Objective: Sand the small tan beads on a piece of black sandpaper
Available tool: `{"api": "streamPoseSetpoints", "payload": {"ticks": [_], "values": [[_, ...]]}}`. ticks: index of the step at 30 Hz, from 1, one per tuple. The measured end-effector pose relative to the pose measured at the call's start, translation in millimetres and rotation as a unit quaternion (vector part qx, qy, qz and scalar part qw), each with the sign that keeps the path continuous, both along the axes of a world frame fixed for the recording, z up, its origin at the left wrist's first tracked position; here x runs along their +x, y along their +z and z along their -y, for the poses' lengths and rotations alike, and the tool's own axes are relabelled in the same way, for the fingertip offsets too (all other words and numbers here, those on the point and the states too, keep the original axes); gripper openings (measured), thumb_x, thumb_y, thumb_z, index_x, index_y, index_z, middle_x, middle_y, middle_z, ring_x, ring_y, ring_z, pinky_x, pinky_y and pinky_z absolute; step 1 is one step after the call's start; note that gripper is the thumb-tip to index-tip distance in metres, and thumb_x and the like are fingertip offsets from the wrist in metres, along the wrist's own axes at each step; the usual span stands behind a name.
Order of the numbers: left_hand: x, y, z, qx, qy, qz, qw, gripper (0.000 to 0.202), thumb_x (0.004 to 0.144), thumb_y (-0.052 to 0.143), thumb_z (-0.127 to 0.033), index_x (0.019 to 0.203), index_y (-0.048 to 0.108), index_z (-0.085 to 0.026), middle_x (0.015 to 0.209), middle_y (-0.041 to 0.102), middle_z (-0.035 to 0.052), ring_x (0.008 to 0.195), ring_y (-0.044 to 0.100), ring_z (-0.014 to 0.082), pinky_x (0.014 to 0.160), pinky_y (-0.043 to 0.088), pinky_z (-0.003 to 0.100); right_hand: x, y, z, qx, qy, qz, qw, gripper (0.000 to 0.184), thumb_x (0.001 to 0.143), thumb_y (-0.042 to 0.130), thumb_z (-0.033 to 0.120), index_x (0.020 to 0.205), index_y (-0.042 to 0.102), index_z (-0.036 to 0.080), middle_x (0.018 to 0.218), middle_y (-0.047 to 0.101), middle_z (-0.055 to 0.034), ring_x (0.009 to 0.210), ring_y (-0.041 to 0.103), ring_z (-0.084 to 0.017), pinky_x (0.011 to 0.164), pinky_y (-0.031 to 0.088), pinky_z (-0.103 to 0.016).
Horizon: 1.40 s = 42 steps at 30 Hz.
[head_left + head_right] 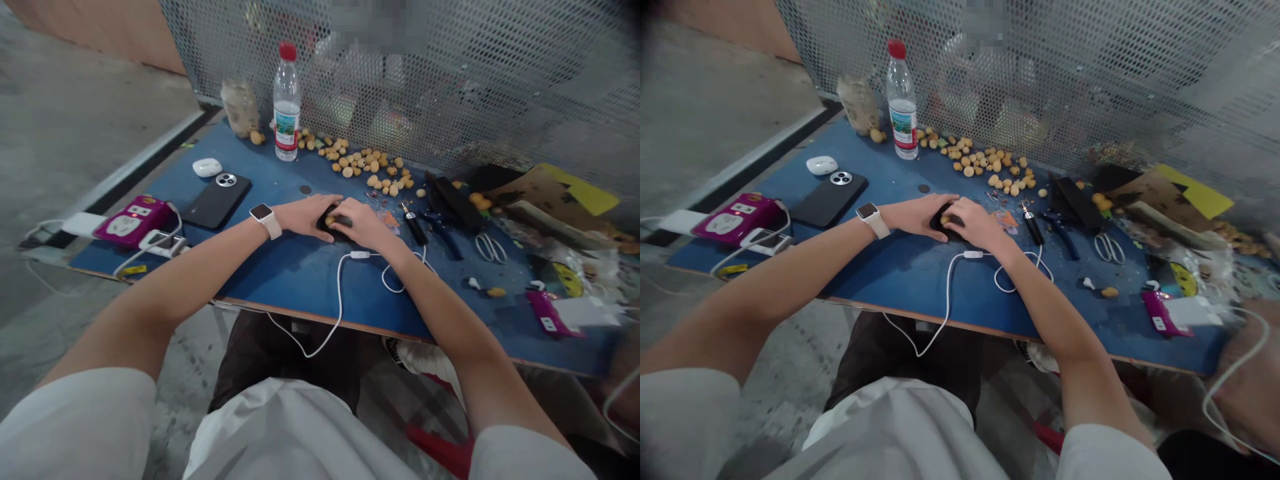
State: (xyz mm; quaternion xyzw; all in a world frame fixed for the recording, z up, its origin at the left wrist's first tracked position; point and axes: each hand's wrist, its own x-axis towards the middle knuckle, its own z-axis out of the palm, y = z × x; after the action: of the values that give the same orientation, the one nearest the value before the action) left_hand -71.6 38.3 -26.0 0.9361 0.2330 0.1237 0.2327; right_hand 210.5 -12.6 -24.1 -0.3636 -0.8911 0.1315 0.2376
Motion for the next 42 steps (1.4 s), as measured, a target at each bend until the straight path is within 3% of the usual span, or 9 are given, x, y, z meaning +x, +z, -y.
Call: {"api": "streamPoseSetpoints", "payload": {"ticks": [5, 11, 16, 20, 25, 30, 36, 42], "values": [[0, -2.1, -2, 0.004, 0.003, 0.011, 1.0, 0.136, 0.098, 0.089, -0.093, 0.202, 0.043, -0.016, 0.203, 0.056, 0.0306, 0.182, 0.06, 0.0544, 0.151, 0.048, 0.067, 5, 0.7, -11, 0.008, -0.057, 0.003, 0.998, 0.014, 0.12, 0.084, 0.038, 0.124, 0.09, 0.026, 0.131, 0.092, -0.0172, 0.13, 0.077, -0.044, 0.123, 0.062, -0.066], [0, -4.7, -6, 0.006, -0.011, 0.022, 1.0, 0.12, 0.108, 0.081, -0.084, 0.199, 0.045, -0.015, 0.201, 0.057, 0.0312, 0.182, 0.061, 0.0506, 0.152, 0.047, 0.065, -3, 2.9, -2, 0.003, -0.041, 0.022, 0.999, 0.017, 0.118, 0.084, 0.029, 0.132, 0.092, 0.027, 0.139, 0.092, -0.0174, 0.136, 0.078, -0.044, 0.124, 0.063, -0.065], [1, -11.0, -10, 0.017, 0.012, 0.026, 0.999, 0.126, 0.103, 0.086, -0.083, 0.2, 0.042, -0.015, 0.201, 0.057, 0.0308, 0.184, 0.058, 0.051, 0.152, 0.046, 0.065, -4, 5.6, -7, -0.001, -0.108, 0.032, 0.994, 0.012, 0.116, 0.085, 0.025, 0.126, 0.091, 0.023, 0.134, 0.092, -0.0189, 0.135, 0.079, -0.045, 0.124, 0.062, -0.066], [1, -16.3, -11, 0.028, 0.036, 0.013, 0.999, 0.138, 0.1, 0.083, -0.094, 0.2, 0.041, -0.009, 0.199, 0.054, 0.0383, 0.186, 0.052, 0.0575, 0.154, 0.041, 0.07, -6, 2.6, -5, -0.006, -0.052, 0.021, 0.998, 0.014, 0.119, 0.083, 0.032, 0.129, 0.092, 0.026, 0.134, 0.093, -0.0174, 0.134, 0.078, -0.044, 0.124, 0.063, -0.063], [0, -20.6, -13, 0.041, 0.052, 0.026, 0.997, 0.142, 0.097, 0.085, -0.096, 0.203, 0.038, -0.014, 0.2, 0.054, 0.034, 0.188, 0.049, 0.0564, 0.154, 0.041, 0.067, -4, -0.4, -9, 0.002, -0.087, 0.011, 0.996, 0.012, 0.119, 0.082, 0.033, 0.124, 0.09, 0.026, 0.13, 0.092, -0.0171, 0.13, 0.077, -0.044, 0.123, 0.063, -0.066], [2, -16.6, -13, 0.034, 0.037, 0.014, 0.999, 0.143, 0.098, 0.081, -0.102, 0.198, 0.042, -0.008, 0.195, 0.057, 0.0393, 0.182, 0.055, 0.0594, 0.152, 0.042, 0.07, -7, 0.9, -2, 0.006, -0.035, 0.023, 0.999, 0.016, 0.121, 0.08, 0.032, 0.132, 0.09, 0.027, 0.137, 0.092, -0.0177, 0.135, 0.076, -0.044, 0.125, 0.063, -0.065], [3, -16.9, -12, 0.037, 0.053, 0.011, 0.998, 0.145, 0.096, 0.084, -0.098, 0.201, 0.038, -0.009, 0.201, 0.052, 0.0368, 0.186, 0.051, 0.0578, 0.153, 0.042, 0.065, -4, 3.8, -6, 0.013, -0.07, 0.027, 0.997, 0.015, 0.119, 0.083, 0.024, 0.131, 0.09, 0.023, 0.137, 0.093, -0.02, 0.138, 0.078, -0.045, 0.127, 0.064, -0.068], [4, -12.1, -10, 0.041, 0.036, 0.011, 0.998, 0.138, 0.1, 0.079, -0.097, 0.199, 0.042, -0.01, 0.199, 0.055, 0.0374, 0.182, 0.055, 0.0579, 0.152, 0.041, 0.067, -5, 5.6, -3, 0.02, 0.004, 0.025, 0.999, 0.024, 0.122, 0.074, 0.024, 0.136, 0.093, 0.026, 0.144, 0.092, -0.0194, 0.144, 0.076, -0.045, 0.13, 0.064, -0.071]]}}
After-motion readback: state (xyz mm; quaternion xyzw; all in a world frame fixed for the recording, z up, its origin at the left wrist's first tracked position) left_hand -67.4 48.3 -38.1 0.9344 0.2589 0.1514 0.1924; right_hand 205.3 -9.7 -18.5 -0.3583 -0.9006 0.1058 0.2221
